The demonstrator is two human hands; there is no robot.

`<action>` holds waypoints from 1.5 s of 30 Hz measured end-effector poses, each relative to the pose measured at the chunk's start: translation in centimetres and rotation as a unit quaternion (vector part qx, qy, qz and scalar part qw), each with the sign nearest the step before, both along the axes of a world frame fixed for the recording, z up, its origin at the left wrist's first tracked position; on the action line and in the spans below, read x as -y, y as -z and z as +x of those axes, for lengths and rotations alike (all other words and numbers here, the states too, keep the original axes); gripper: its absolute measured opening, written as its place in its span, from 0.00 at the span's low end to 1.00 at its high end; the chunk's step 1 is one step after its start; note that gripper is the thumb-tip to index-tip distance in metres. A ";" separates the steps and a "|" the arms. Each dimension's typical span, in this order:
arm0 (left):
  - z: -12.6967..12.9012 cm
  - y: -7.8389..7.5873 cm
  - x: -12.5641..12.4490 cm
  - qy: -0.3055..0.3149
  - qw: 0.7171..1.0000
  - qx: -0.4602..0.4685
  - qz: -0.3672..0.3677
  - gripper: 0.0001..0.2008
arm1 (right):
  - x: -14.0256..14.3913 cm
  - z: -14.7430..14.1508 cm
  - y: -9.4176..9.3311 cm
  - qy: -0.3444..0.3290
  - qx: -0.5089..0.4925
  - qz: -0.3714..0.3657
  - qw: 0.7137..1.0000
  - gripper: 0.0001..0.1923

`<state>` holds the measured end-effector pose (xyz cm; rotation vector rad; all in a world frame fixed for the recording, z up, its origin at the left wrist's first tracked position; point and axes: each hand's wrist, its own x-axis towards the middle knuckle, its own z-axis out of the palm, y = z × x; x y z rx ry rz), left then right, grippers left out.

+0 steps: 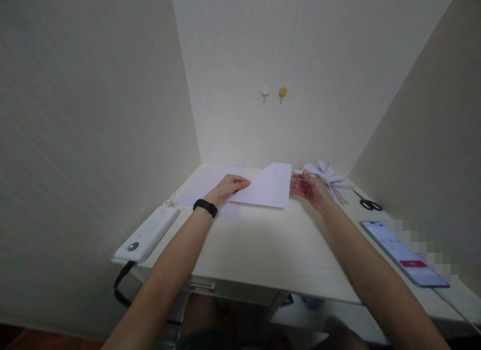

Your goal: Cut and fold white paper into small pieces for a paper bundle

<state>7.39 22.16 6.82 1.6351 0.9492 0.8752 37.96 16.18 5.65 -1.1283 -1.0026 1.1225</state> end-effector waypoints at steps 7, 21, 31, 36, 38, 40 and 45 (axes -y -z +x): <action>4.3 1.8 1.8 -0.114 0.962 0.248 -0.034 0.15 | 0.8 -6.3 1.7 -0.034 -0.262 -0.010 0.964 0.15; 3.3 1.8 1.7 -0.001 0.979 0.165 -0.120 0.15 | 0.8 -6.2 3.1 -0.114 -0.076 0.001 0.991 0.22; 2.4 3.5 0.7 0.065 0.985 0.047 -0.152 0.17 | 1.2 -5.8 4.8 -0.091 -0.042 -0.022 0.995 0.22; 2.3 3.7 0.6 0.086 0.987 0.038 -0.128 0.18 | 1.5 -5.0 4.7 -0.119 -0.033 -0.029 0.992 0.20; 2.3 3.6 0.6 0.086 0.988 0.035 -0.126 0.18 | 1.5 -4.6 4.7 -0.136 -0.026 -0.039 0.990 0.19; 2.3 3.5 0.7 0.090 0.987 0.035 -0.126 0.19 | 1.5 -4.2 4.7 -0.143 -0.017 -0.047 0.988 0.19; 2.2 3.5 0.7 0.117 0.982 0.054 -0.141 0.19 | 1.5 -4.1 4.6 -0.147 -0.025 -0.052 0.988 0.19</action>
